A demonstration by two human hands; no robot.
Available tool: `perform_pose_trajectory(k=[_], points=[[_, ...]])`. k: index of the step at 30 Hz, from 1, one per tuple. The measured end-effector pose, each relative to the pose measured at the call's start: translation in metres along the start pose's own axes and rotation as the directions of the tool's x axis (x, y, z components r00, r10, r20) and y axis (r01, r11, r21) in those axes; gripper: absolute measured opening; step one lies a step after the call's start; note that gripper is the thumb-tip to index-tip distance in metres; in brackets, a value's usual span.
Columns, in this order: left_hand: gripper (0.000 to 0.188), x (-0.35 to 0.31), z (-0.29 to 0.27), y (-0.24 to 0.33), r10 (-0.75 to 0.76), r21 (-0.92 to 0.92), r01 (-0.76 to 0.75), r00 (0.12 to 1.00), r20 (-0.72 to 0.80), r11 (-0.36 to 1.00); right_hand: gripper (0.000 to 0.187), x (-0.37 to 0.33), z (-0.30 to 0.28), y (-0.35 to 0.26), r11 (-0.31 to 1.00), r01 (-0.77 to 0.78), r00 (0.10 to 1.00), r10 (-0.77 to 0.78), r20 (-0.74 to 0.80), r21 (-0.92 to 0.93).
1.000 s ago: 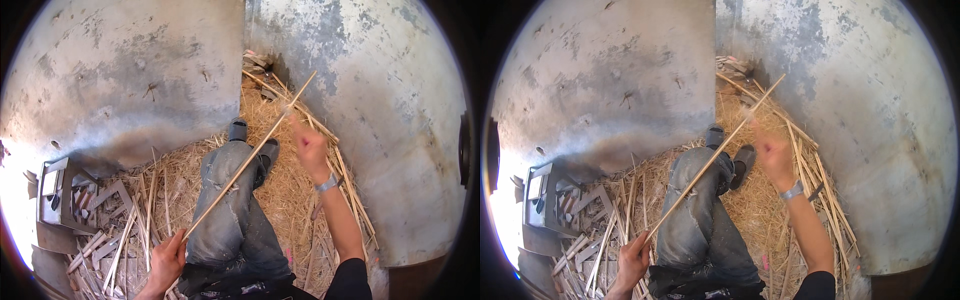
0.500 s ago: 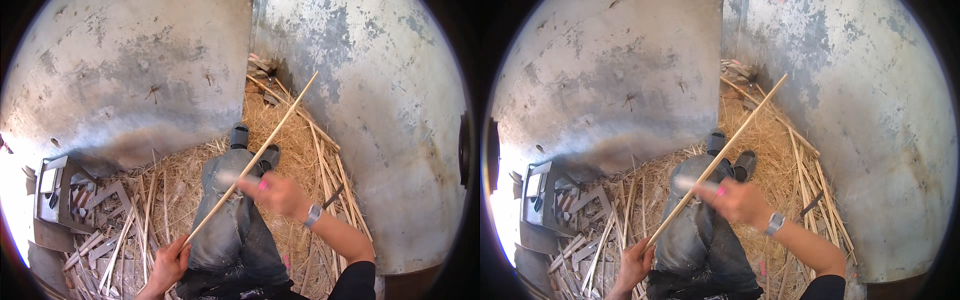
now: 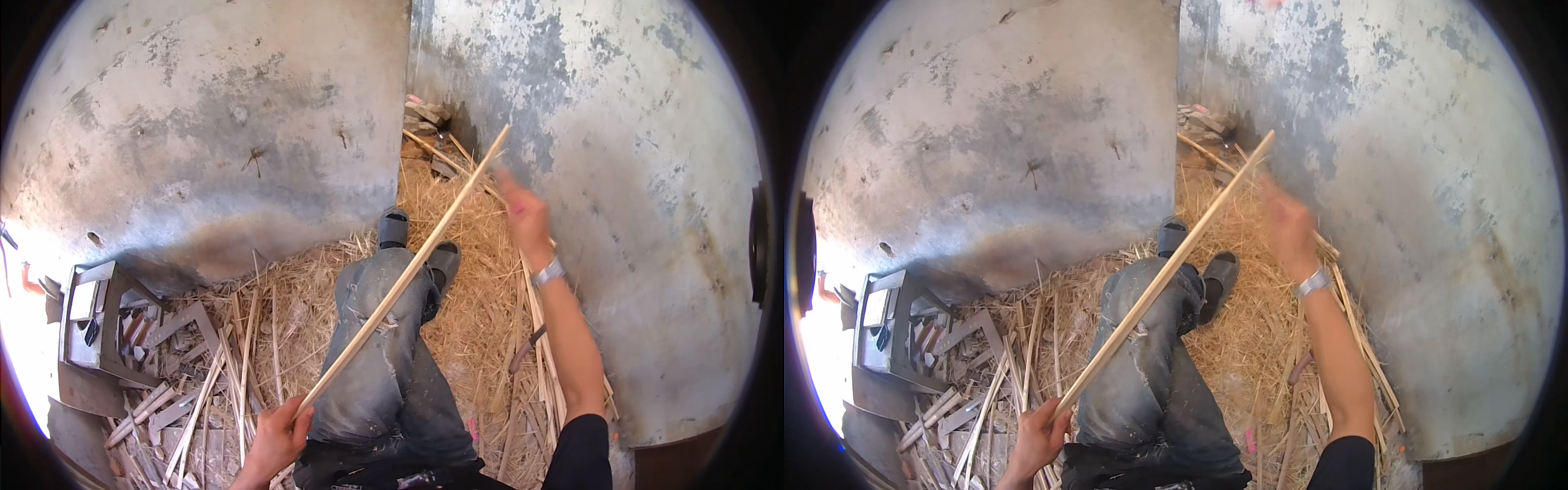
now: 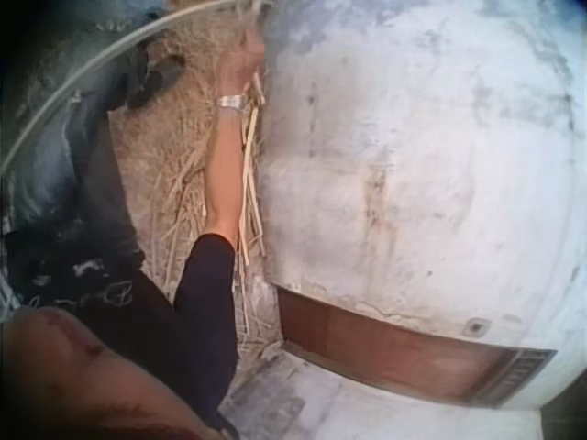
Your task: The person shapes a wooden strip by scraping and carving along its sides and edges using a knife while turning it by hand.
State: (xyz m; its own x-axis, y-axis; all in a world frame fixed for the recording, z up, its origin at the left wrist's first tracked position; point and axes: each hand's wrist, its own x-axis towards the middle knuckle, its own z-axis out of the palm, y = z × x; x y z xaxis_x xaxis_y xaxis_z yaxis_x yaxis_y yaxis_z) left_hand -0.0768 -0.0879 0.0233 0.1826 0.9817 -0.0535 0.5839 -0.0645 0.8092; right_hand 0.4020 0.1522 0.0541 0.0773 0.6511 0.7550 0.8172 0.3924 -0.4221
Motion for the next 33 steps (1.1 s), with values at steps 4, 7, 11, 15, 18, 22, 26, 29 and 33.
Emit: perform_pose_trajectory(k=[4,7,11,15,18,22,26,29,33], points=[[0.019,0.005,-0.002,-0.009,-0.027,0.017,0.027,0.999,-0.018,0.999,0.035,0.019,-0.027,0.011,0.978,-0.192,0.981,0.189,-0.041,-0.081],[0.020,0.000,0.000,-0.004,-0.032,-0.010,0.032,0.999,-0.003,0.999,0.038,-0.009,-0.020,-0.063,0.986,-0.112,0.993,0.106,0.047,0.124],[0.029,0.005,0.001,0.000,0.071,0.136,-0.055,0.991,-0.116,0.989,0.038,-0.020,-0.013,-0.109,0.943,-0.144,0.986,0.109,0.128,0.299],[0.039,0.004,0.008,-0.012,0.191,0.260,-0.145,0.969,-0.160,0.955,0.039,-0.015,-0.009,-0.078,0.949,-0.260,0.957,0.228,0.179,0.179],[0.044,0.003,0.015,-0.015,0.245,0.320,-0.184,0.956,-0.160,0.929,0.044,-0.041,0.002,-0.085,0.974,-0.203,0.965,0.181,0.187,0.101],[0.048,-0.007,0.012,-0.015,0.204,0.305,-0.156,0.970,-0.135,0.939,0.044,-0.066,0.014,-0.111,0.970,-0.021,0.965,-0.043,0.259,0.242],[0.049,-0.005,0.015,-0.016,0.244,0.288,-0.193,0.958,-0.152,0.938,0.047,-0.033,0.004,-0.075,0.936,-0.321,0.945,0.306,0.118,0.145],[0.049,-0.008,0.020,-0.023,0.231,0.275,-0.178,0.957,-0.175,0.945,0.048,-0.055,0.012,-0.076,0.968,-0.203,0.977,0.191,0.093,0.149],[0.050,-0.012,0.020,-0.019,0.241,0.381,-0.167,0.958,-0.154,0.909,0.048,-0.053,-0.007,-0.053,0.952,-0.223,0.959,0.176,0.223,0.207]])
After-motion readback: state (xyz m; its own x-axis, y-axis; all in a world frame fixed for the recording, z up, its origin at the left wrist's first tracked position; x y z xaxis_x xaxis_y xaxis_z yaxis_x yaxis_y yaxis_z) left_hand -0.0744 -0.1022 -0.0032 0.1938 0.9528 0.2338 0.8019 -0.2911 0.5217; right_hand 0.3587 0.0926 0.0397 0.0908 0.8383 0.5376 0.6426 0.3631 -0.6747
